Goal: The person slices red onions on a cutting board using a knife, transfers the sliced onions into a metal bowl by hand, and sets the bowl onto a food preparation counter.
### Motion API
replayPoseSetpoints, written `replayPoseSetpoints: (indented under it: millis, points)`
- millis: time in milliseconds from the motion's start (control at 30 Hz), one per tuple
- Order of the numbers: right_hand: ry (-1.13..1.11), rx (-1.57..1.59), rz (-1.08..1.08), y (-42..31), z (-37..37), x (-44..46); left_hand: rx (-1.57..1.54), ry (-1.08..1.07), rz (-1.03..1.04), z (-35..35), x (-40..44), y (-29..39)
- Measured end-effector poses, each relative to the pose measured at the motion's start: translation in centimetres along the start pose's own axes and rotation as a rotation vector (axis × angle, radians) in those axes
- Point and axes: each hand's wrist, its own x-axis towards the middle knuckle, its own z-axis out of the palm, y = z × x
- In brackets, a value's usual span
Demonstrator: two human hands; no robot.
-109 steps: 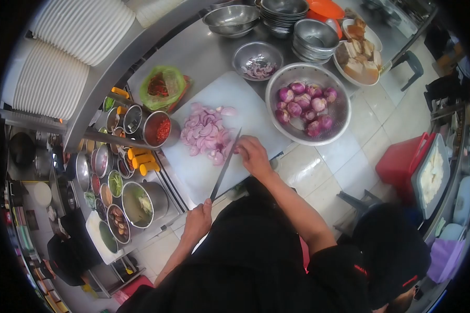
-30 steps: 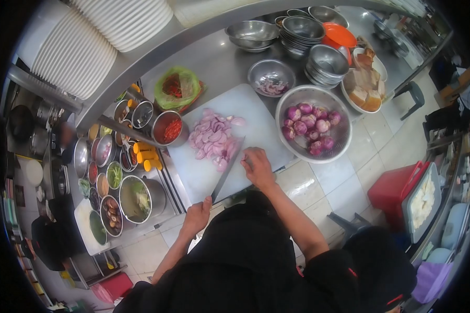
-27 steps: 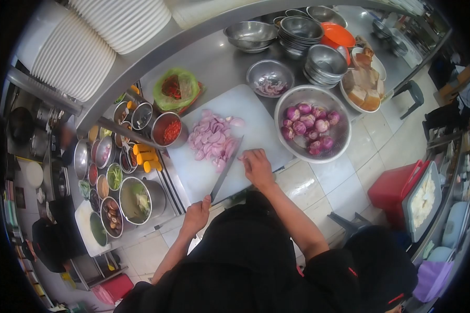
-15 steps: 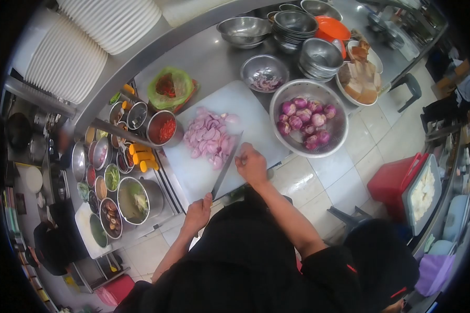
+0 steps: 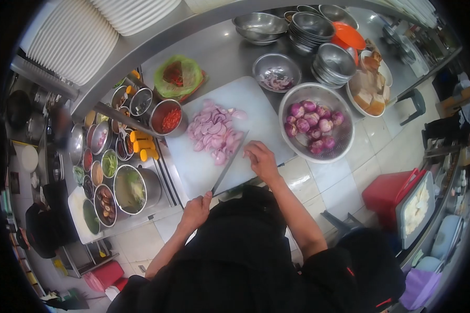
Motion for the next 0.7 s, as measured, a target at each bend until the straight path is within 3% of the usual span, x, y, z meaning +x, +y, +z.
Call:
replayPoseSetpoints:
  millis: [700]
  points:
    - [0.151,-0.023,0.025,-0.3,0.9,-0.4,0.032,-0.099,-0.029,-1.9,-3.6,0.5]
